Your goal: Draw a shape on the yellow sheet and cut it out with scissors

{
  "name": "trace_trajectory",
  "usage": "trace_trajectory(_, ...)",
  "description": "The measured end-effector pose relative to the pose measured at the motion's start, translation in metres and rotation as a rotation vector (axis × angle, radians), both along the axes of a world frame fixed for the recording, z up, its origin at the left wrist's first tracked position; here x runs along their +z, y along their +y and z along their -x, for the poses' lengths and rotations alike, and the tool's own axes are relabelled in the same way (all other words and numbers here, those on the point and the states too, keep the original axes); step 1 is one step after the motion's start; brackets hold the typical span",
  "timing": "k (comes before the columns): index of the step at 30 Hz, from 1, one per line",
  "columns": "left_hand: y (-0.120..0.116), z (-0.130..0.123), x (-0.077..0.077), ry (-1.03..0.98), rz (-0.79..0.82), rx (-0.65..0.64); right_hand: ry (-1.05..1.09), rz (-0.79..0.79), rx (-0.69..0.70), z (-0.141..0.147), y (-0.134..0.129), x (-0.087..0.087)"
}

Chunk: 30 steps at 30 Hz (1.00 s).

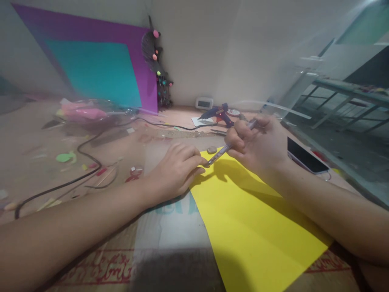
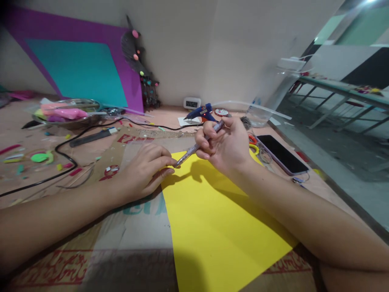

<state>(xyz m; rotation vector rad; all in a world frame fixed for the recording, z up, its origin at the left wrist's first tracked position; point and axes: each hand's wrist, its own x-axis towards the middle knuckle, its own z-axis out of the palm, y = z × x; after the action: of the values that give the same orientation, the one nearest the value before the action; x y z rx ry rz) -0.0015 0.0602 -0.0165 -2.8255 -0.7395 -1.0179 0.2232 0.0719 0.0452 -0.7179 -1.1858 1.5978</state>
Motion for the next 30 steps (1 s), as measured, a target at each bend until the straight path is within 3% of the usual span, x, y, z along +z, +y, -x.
trace_trajectory(17,0.0018,-0.0001,-0.0007,0.003,0.001,0.0,-0.099,-0.037,-0.007,0.0001,0.0007,-0.0002)
trace_trajectory(25,0.001,-0.0009,0.0011,0.007,0.014,0.002,-0.002,0.01,-0.02,0.0031,0.0006,-0.0015)
trace_trajectory(30,0.0036,0.0009,-0.0005,-0.019,0.109,0.1,-0.026,-0.036,-0.086,0.0027,0.0013,0.0031)
